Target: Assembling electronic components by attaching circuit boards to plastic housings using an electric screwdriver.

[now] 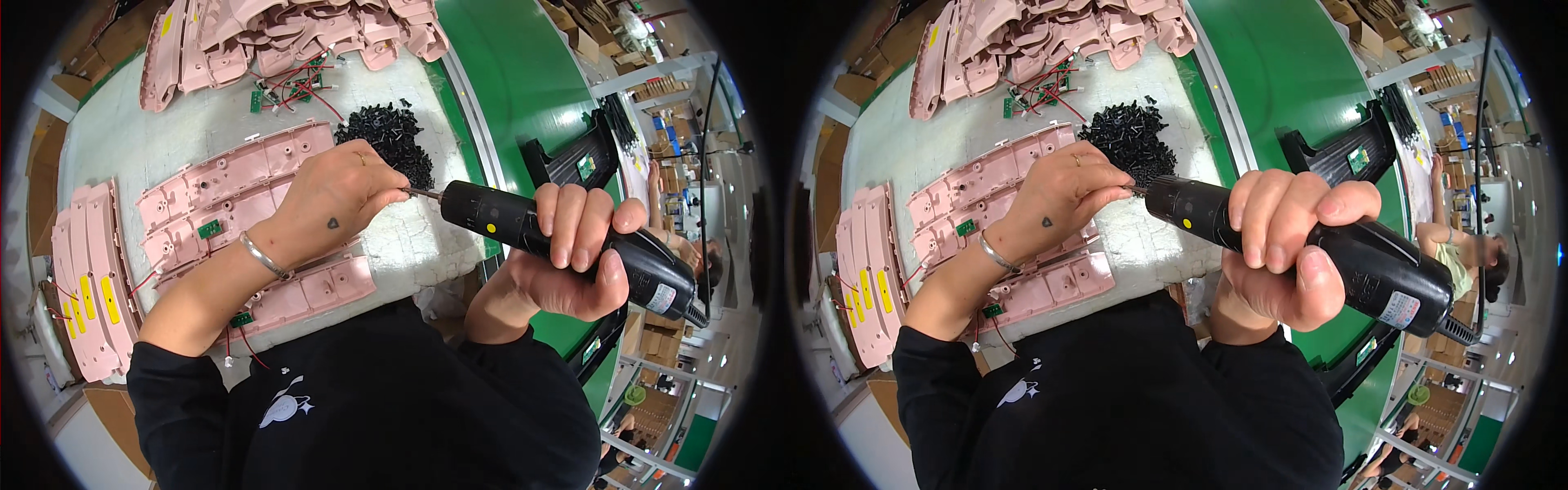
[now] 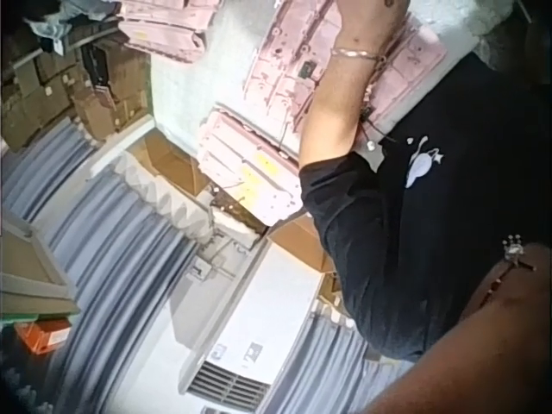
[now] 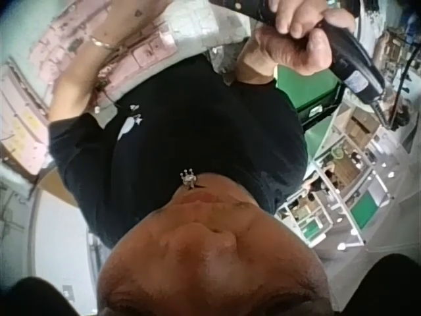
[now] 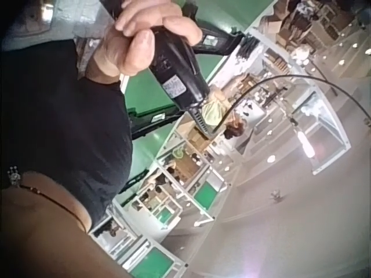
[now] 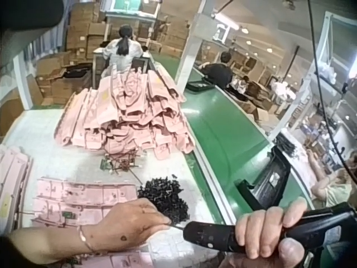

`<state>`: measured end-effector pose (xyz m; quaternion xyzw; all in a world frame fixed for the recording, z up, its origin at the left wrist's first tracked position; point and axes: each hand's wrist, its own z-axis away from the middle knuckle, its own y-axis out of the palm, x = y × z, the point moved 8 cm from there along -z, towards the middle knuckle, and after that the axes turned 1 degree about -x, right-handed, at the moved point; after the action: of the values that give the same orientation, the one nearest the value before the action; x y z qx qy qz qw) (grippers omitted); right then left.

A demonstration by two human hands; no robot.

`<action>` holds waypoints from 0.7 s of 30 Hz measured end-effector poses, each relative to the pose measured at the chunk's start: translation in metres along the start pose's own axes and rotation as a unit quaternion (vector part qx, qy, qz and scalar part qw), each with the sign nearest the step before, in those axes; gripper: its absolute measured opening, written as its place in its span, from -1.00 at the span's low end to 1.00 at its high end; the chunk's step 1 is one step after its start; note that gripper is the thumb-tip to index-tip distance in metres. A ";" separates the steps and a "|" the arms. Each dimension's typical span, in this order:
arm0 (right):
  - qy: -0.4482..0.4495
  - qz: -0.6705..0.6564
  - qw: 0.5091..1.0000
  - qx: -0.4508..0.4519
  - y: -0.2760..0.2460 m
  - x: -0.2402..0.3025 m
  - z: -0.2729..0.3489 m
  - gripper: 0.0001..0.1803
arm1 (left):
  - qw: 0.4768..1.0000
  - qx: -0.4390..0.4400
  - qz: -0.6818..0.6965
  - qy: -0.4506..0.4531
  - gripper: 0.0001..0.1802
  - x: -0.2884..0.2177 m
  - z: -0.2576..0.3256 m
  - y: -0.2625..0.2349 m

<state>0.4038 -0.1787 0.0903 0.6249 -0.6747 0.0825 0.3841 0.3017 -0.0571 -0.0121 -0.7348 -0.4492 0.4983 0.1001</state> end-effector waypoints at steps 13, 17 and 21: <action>-0.021 -0.024 0.999 0.001 0.005 0.017 0.002 -0.70 | 0.990 -0.018 0.124 -0.066 -0.91 -0.007 0.001 -0.005; -0.019 -0.018 1.000 0.008 0.005 0.017 -0.002 -0.70 | 0.992 -0.017 0.111 -0.051 -0.91 -0.010 -0.003 -0.007; -0.027 0.008 0.999 0.030 0.009 0.021 -0.005 -0.72 | 0.992 -0.016 0.121 -0.039 -0.93 -0.013 -0.008 -0.007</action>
<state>0.3992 -0.1901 0.1101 0.6328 -0.6868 0.0893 0.3463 0.3030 -0.0612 0.0041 -0.7655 -0.3682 0.5276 0.0095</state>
